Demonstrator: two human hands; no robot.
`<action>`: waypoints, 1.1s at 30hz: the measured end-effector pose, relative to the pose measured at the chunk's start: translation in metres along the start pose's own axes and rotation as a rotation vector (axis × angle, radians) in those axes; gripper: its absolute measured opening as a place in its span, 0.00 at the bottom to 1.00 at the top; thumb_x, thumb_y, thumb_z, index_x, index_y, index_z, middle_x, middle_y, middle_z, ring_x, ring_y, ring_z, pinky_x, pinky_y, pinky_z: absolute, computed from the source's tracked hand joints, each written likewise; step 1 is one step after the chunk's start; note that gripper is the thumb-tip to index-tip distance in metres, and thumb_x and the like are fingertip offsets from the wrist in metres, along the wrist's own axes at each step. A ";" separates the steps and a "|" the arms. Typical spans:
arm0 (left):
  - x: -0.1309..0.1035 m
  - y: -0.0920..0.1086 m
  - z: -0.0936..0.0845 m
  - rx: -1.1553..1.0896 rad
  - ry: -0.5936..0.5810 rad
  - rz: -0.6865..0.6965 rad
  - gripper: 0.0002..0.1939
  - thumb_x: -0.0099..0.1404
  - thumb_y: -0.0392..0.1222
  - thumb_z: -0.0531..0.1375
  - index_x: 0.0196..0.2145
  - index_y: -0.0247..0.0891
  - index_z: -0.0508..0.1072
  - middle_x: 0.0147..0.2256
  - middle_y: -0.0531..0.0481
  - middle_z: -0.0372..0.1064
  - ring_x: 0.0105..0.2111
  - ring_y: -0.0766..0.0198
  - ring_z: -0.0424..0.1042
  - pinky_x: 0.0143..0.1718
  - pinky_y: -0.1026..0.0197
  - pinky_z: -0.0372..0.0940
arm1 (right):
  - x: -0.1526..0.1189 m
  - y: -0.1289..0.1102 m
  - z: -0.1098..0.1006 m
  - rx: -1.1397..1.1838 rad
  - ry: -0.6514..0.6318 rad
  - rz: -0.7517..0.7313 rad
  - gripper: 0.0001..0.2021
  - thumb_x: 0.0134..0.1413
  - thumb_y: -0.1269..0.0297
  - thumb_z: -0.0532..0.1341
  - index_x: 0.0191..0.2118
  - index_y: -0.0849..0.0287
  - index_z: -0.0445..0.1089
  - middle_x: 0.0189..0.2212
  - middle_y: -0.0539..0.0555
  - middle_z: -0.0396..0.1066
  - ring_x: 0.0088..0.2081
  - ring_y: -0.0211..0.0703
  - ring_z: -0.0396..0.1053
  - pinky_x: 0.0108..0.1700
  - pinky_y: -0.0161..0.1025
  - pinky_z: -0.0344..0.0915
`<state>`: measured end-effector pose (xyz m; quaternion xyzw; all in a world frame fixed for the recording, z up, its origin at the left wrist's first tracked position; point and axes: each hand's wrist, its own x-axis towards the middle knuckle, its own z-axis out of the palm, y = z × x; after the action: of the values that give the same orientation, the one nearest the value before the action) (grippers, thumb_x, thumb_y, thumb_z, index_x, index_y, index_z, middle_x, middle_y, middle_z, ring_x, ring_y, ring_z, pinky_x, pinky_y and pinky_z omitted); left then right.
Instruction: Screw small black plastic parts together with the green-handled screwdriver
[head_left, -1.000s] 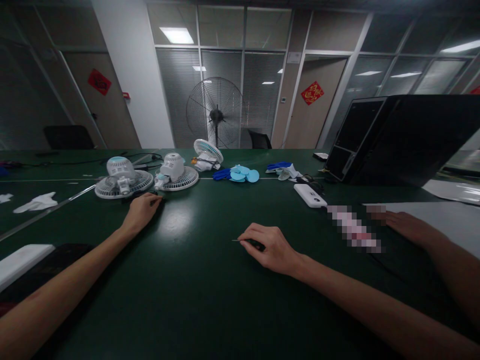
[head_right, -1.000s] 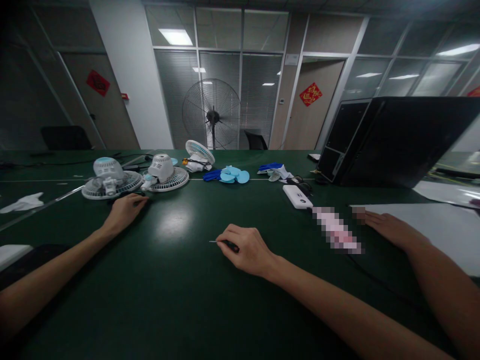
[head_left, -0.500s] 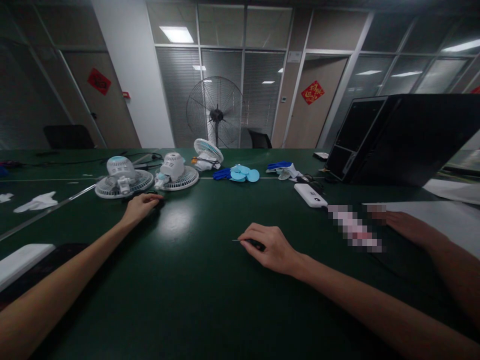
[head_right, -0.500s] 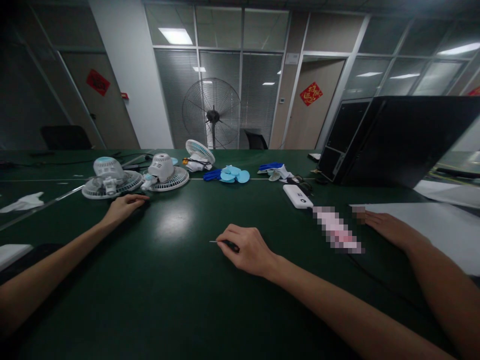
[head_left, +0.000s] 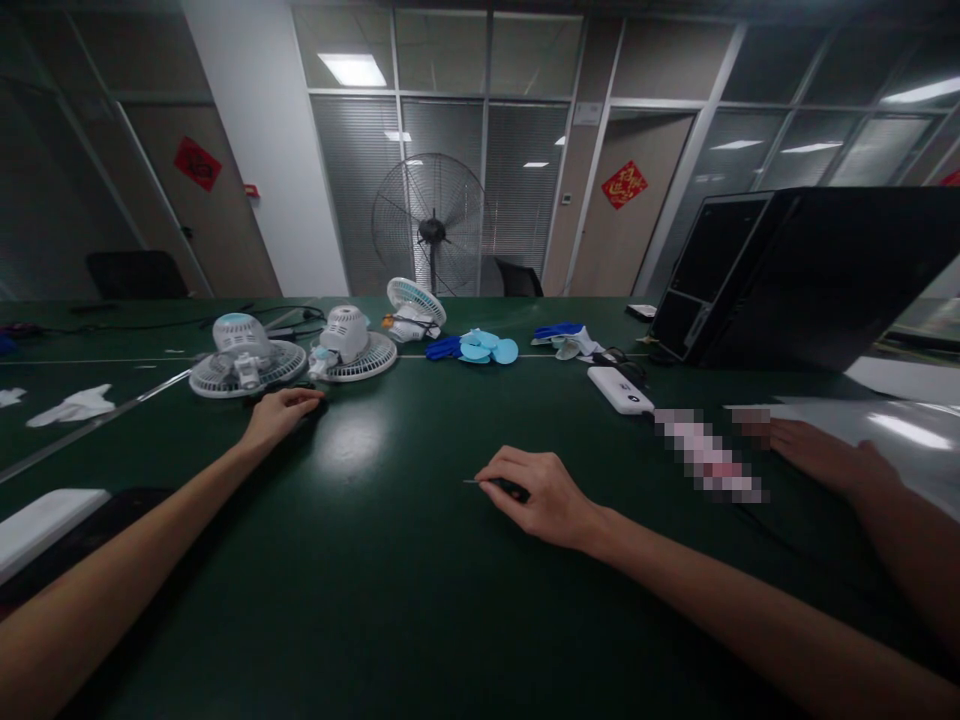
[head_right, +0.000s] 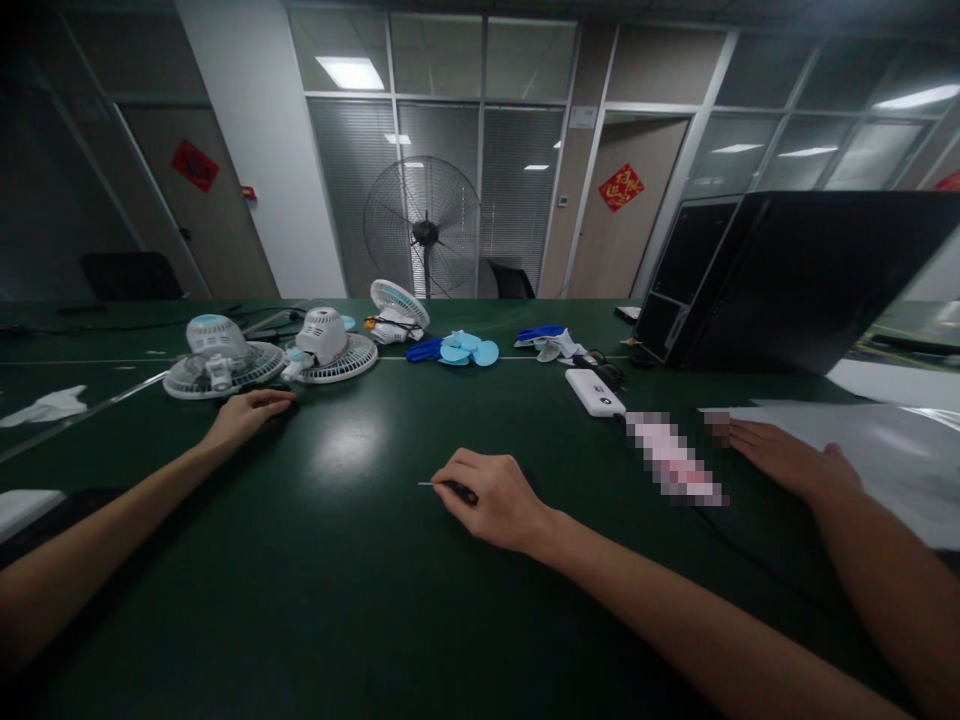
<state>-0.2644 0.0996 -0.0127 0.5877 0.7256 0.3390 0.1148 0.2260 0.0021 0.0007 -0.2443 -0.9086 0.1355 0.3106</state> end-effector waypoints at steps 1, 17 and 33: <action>-0.001 0.000 -0.001 -0.002 0.002 -0.010 0.27 0.59 0.56 0.63 0.49 0.38 0.83 0.45 0.42 0.82 0.45 0.48 0.79 0.46 0.55 0.71 | 0.000 0.000 0.000 -0.004 0.002 0.002 0.09 0.71 0.68 0.62 0.52 0.60 0.76 0.44 0.55 0.77 0.38 0.40 0.75 0.39 0.36 0.72; -0.159 0.169 0.068 -0.252 -0.622 0.526 0.19 0.72 0.47 0.61 0.59 0.43 0.73 0.44 0.49 0.76 0.40 0.60 0.74 0.41 0.58 0.68 | 0.000 0.003 0.000 -0.060 0.004 -0.017 0.11 0.72 0.64 0.62 0.54 0.56 0.78 0.45 0.55 0.78 0.40 0.41 0.76 0.41 0.37 0.72; -0.174 0.173 0.067 -0.280 -0.653 0.524 0.22 0.71 0.42 0.62 0.62 0.45 0.69 0.46 0.50 0.76 0.40 0.61 0.74 0.42 0.58 0.69 | -0.002 -0.002 -0.003 -0.040 -0.016 0.027 0.08 0.66 0.68 0.64 0.44 0.57 0.81 0.39 0.54 0.77 0.33 0.39 0.73 0.35 0.35 0.68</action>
<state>-0.0433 -0.0241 0.0050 0.8068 0.4250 0.2483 0.3267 0.2286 -0.0005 0.0033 -0.2613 -0.9102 0.1237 0.2965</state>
